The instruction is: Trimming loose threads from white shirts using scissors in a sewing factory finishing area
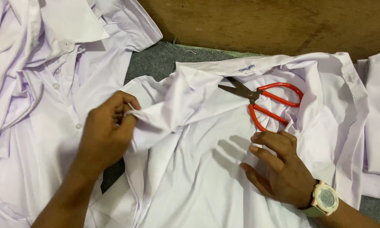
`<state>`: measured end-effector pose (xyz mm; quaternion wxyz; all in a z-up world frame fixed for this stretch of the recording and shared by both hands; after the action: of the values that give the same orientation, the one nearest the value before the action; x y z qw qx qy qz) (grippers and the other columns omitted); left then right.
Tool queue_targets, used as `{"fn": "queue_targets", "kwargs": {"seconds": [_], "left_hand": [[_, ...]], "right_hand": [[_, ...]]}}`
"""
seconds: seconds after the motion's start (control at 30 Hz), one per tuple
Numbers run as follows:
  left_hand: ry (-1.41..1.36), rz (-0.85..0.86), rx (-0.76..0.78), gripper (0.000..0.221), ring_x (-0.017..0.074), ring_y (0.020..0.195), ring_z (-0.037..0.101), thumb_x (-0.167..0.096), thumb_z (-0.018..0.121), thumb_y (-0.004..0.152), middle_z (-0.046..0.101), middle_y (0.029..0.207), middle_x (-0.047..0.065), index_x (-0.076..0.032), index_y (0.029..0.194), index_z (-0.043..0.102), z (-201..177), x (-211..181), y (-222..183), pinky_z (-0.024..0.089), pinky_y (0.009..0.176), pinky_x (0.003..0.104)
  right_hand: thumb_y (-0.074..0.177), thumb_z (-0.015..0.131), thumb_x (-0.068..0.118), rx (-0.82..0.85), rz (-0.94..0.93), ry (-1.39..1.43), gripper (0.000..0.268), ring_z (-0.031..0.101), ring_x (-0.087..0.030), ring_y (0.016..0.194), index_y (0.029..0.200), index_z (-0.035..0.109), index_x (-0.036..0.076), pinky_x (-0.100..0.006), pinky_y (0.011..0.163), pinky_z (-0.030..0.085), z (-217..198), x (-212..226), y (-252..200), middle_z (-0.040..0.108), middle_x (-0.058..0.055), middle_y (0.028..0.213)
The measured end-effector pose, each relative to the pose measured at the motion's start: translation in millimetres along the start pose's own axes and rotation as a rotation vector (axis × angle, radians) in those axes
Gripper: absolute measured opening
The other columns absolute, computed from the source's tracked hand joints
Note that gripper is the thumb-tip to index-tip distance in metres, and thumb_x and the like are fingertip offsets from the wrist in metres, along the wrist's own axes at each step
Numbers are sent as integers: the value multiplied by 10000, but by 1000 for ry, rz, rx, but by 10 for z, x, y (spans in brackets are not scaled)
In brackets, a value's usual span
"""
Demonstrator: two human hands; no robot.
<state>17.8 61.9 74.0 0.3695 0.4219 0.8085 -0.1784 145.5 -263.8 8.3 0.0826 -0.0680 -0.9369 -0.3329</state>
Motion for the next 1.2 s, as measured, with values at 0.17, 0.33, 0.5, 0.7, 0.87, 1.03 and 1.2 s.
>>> {"fn": "queue_targets", "kwargs": {"seconds": [0.17, 0.33, 0.5, 0.7, 0.87, 1.03, 1.2], "left_hand": [[160, -396, 120, 149, 179, 666, 477, -195, 484, 889, 518, 701, 7, -90, 888, 591, -189, 163, 127, 384, 670, 334], [351, -493, 200, 314, 287, 848, 575, -306, 457, 837, 654, 890, 54, -117, 1064, 566, -117, 114, 113, 426, 806, 402], [117, -252, -37, 365, 160, 851, 629, -400, 698, 898, 701, 1029, -15, -182, 1185, 635, -104, 128, 174, 514, 818, 303], [-89, -105, -192, 461, 35, 604, 273, -291, 645, 1086, 316, 647, -94, -137, 771, 345, -145, 340, 206, 247, 545, 239], [-163, -48, -273, 484, 42, 582, 178, -276, 606, 1107, 198, 626, -105, -167, 760, 288, -203, 382, 262, 189, 524, 244], [-343, -18, -299, 444, 9, 622, 239, -288, 578, 1118, 283, 634, -137, -174, 741, 374, -232, 397, 262, 226, 557, 197], [-326, -5, -324, 534, 46, 669, 214, -318, 551, 1118, 211, 689, -126, -192, 691, 256, -225, 388, 236, 197, 601, 223]], "right_hand": [[922, 683, 264, 198, 93, -78, 502, 569, -337, 1191, 1357, 512, 82, -488, 955, 428, 68, 10, 156, 569, -156, 1339], [971, 563, 359, 342, 150, -118, 425, 573, -297, 1190, 1336, 574, 142, -474, 940, 403, 132, 2, 193, 619, -49, 1331], [984, 548, 326, 327, 109, -121, 321, 587, -296, 1155, 1259, 623, 179, -486, 915, 401, 99, 34, 234, 626, -52, 1297], [977, 550, 339, 345, 117, -140, 327, 585, -286, 1172, 1259, 626, 192, -481, 895, 407, 114, 32, 227, 623, -41, 1308], [972, 551, 338, 351, 117, -143, 325, 580, -279, 1180, 1256, 615, 194, -478, 904, 398, 112, 47, 212, 617, -35, 1324], [965, 549, 352, 353, 126, -145, 345, 572, -266, 1194, 1271, 599, 200, -478, 922, 388, 133, 23, 181, 605, -18, 1347], [957, 551, 352, 372, 133, -146, 352, 573, -266, 1193, 1273, 599, 204, -491, 929, 394, 136, 19, 180, 608, -16, 1347]]}}
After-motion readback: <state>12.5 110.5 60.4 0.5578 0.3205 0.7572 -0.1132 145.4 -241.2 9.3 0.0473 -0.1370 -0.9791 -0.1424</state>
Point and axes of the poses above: each hand's wrist, its own y-axis towards the middle knuckle, its own z-axis out of the palm, x = y × z, the point moved 5 cm from there along y, towards the middle knuckle
